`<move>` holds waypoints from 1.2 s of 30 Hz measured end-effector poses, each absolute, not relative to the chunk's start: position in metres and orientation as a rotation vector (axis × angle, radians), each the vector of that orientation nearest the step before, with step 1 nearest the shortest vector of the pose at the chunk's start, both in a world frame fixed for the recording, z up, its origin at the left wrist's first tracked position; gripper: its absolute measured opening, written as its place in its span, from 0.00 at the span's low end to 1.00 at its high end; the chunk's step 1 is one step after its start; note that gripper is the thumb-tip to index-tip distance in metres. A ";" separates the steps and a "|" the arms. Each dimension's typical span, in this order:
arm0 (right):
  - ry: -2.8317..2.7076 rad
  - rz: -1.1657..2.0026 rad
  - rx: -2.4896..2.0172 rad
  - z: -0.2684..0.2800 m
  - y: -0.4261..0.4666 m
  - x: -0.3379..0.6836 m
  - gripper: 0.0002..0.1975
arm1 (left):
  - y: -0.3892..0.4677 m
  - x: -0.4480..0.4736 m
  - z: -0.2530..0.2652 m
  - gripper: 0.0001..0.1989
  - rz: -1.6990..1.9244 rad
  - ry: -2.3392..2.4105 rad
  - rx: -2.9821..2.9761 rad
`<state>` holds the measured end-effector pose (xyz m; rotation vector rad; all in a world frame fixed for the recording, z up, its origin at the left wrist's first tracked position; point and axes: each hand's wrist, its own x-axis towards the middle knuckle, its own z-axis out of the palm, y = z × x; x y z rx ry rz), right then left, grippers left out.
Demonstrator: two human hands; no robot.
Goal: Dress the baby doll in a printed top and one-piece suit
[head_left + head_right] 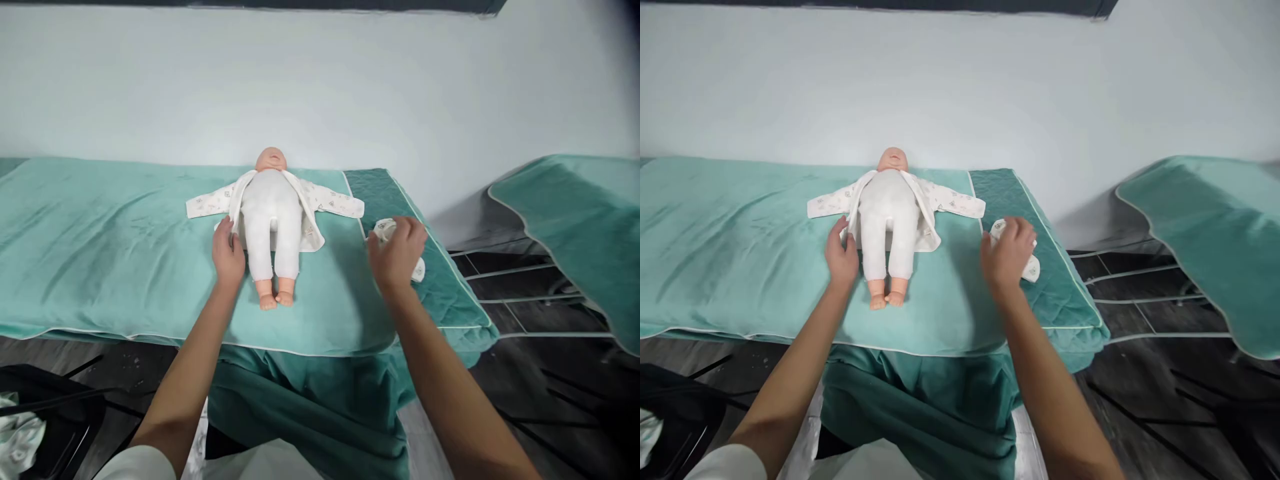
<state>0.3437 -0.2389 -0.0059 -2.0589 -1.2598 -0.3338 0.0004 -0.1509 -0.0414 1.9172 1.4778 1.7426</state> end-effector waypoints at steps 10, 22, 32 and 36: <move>-1.503 0.251 -2.164 0.048 -0.249 0.372 0.12 | -0.206 -0.003 -0.020 0.14 1.324 1.042 2.280; -1.369 0.931 -1.121 0.222 -0.280 0.230 0.07 | -0.288 0.006 0.169 0.26 1.220 0.567 2.144; -1.541 0.907 -1.027 0.271 -0.316 0.187 0.19 | -0.287 -0.024 0.214 0.07 1.775 0.561 1.931; -1.760 0.962 -0.946 0.263 -0.319 0.189 0.10 | -0.287 -0.024 0.225 0.07 1.758 0.394 1.771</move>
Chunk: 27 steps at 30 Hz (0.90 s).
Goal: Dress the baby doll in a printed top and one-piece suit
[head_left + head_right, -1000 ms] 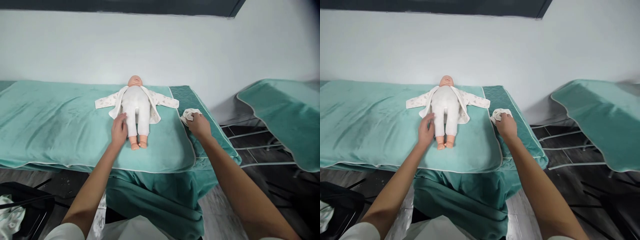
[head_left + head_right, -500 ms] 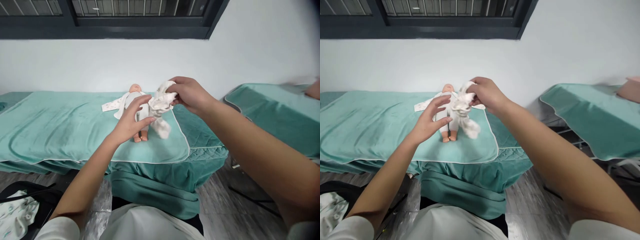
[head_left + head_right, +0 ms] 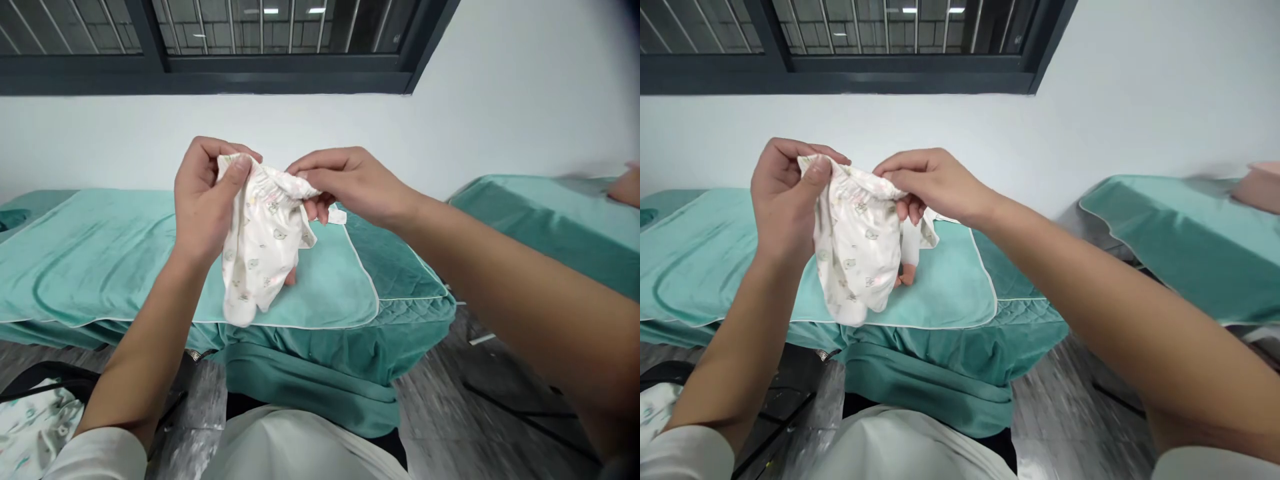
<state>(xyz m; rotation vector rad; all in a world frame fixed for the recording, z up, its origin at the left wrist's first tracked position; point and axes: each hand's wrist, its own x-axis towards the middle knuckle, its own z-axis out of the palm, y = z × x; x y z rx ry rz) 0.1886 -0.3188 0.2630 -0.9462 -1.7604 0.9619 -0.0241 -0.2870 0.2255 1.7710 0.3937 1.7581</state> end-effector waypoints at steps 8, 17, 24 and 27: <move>-2.053 0.716 -0.978 0.260 -0.310 0.186 0.20 | -0.276 -0.029 0.232 0.14 1.723 0.302 1.585; -1.701 0.569 -0.944 0.249 -0.303 0.174 0.13 | -0.272 -0.032 0.226 0.16 1.711 0.399 1.622; -1.986 0.698 -0.918 0.234 -0.314 0.157 0.25 | -0.268 -0.017 0.216 0.16 1.652 0.509 1.611; -1.947 0.701 -0.924 0.231 -0.306 0.162 0.27 | -0.264 -0.021 0.213 0.15 1.599 0.523 1.608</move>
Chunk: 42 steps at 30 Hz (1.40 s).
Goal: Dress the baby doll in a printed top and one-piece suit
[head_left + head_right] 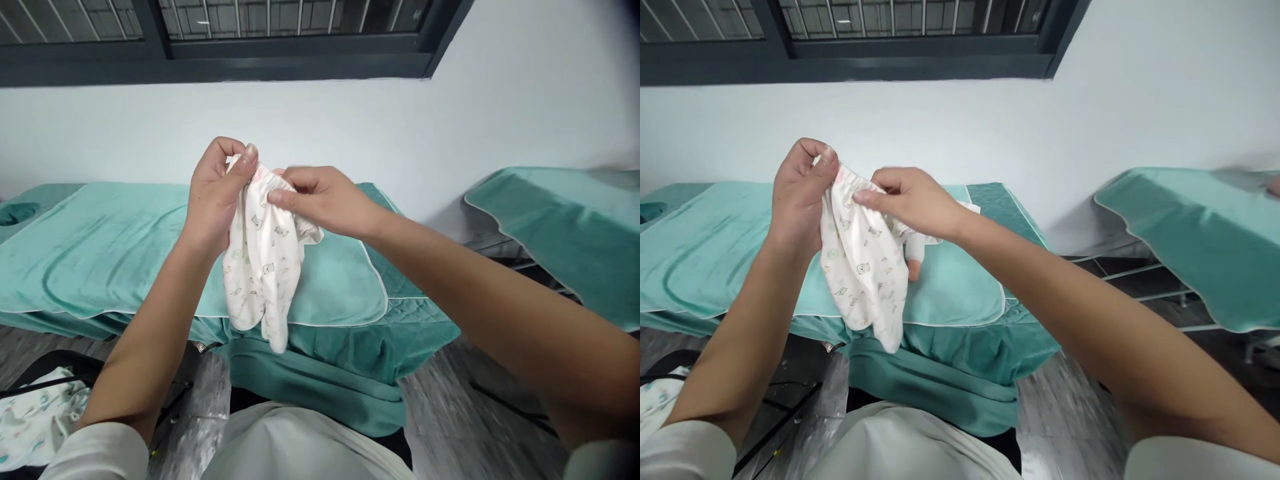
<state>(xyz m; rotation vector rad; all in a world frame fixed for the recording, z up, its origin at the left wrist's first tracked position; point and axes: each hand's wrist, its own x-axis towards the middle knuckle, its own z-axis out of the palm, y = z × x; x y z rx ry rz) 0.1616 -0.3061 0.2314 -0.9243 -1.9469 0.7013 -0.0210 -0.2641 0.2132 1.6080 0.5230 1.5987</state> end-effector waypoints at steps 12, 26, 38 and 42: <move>-1.667 0.806 -0.919 0.214 -0.289 0.179 0.29 | -0.264 -0.022 0.194 0.14 1.378 0.698 1.657; -1.666 1.040 -0.861 0.205 -0.283 0.183 0.22 | -0.267 -0.021 0.176 0.22 1.009 0.565 1.770; -1.674 1.138 -0.947 0.197 -0.274 0.179 0.22 | -0.252 -0.005 0.171 0.25 1.114 0.545 1.413; -1.454 1.112 -0.856 0.193 -0.267 0.171 0.22 | -0.258 -0.014 0.169 0.28 0.949 0.547 1.493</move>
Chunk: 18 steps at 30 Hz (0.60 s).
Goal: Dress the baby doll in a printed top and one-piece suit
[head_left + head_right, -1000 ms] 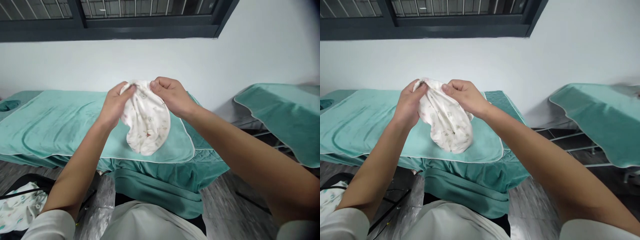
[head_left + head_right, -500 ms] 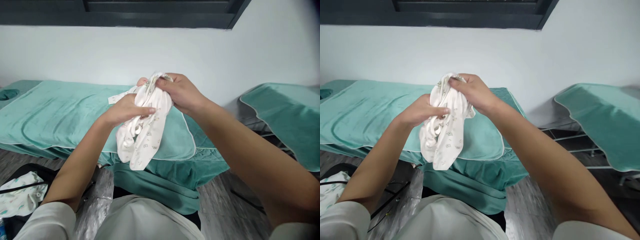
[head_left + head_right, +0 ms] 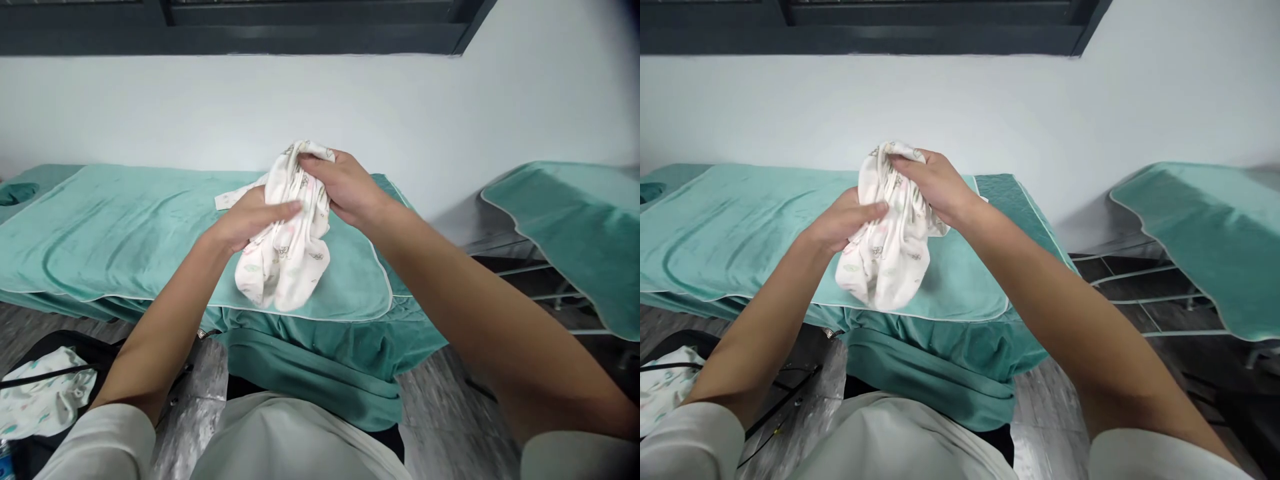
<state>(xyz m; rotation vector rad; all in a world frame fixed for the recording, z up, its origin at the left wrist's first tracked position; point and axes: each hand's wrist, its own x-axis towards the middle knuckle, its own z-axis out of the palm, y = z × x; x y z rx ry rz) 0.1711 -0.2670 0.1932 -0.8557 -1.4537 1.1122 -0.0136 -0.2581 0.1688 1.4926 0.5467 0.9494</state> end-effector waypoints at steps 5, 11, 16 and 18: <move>-1.423 1.230 -0.868 0.187 -0.270 0.175 0.27 | -0.258 -0.021 0.171 0.26 0.902 0.547 1.461; -1.695 1.511 -0.878 0.176 -0.271 0.181 0.26 | -0.249 -0.011 0.163 0.24 1.034 0.613 1.354; -1.384 1.376 -0.771 0.173 -0.265 0.177 0.21 | -0.250 -0.019 0.151 0.27 0.790 0.548 1.352; -1.332 1.363 -0.784 0.173 -0.265 0.176 0.20 | -0.252 -0.023 0.149 0.27 0.716 0.532 1.341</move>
